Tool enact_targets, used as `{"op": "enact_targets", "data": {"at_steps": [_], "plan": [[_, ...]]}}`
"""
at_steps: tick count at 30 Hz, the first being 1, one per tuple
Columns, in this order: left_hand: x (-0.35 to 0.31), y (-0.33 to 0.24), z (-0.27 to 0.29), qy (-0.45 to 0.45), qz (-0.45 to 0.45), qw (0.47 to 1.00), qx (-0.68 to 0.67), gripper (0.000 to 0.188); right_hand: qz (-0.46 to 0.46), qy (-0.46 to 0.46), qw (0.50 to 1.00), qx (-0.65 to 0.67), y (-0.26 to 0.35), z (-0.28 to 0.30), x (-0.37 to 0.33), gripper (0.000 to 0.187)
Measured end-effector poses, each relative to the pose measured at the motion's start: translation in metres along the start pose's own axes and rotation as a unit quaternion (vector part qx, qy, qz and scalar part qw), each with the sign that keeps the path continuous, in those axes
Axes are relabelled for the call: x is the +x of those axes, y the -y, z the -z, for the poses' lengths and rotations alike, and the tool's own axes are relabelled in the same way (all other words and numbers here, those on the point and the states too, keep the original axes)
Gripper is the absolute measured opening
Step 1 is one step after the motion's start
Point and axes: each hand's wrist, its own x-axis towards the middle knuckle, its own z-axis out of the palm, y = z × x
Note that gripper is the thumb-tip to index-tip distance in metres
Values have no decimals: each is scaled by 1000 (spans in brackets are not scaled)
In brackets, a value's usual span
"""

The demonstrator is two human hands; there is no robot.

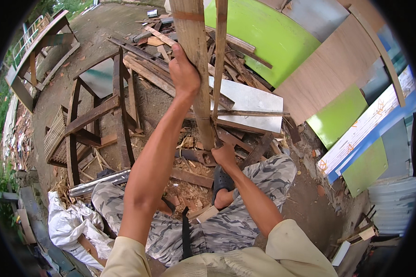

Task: The person sits on the ground and splits a piece of wood using a machete and a wooden mallet. They repeatedly strike the wood to separate it into smaller pieces, then inspect and reposition the wood as needed.

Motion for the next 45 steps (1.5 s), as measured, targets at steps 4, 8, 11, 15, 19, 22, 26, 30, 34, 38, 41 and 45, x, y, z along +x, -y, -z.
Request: {"op": "enact_targets", "data": {"at_steps": [4,8,11,15,19,22,26,30,34,38,41,45], "plan": [[4,3,4,21,29,999,-13,90,-91,100,987,81,3,10,2,36],[8,5,2,25,29,998,-59,83,-212,240,844,430,3,10,-13,17],[8,7,7,18,29,995,-92,77,-221,353,715,562,-8,7,-7,18],[5,4,4,1,14,995,-101,76,-204,331,737,552,-7,6,-9,18],[6,-3,1,-26,-20,999,-32,80,-81,142,975,149,18,20,-13,31],[3,-5,-10,-11,-9,1000,-6,83,-24,4,1000,14,6,12,-17,41],[11,3,-4,-42,15,998,51,87,-101,53,993,14,-18,-9,-32,36],[17,1,0,-2,37,999,-24,75,-165,98,981,31,-60,-34,-43,29],[28,15,6,-39,10,998,-53,81,-163,136,975,61,-57,-30,-30,28],[24,14,-7,-35,21,999,-20,82,-157,116,972,134,-69,-42,-40,30],[27,15,-9,-11,36,999,-34,81,-238,211,905,284,-82,-46,-37,26],[35,36,14,-57,44,995,-71,77,-338,292,705,551,-70,-52,-52,22]]}}
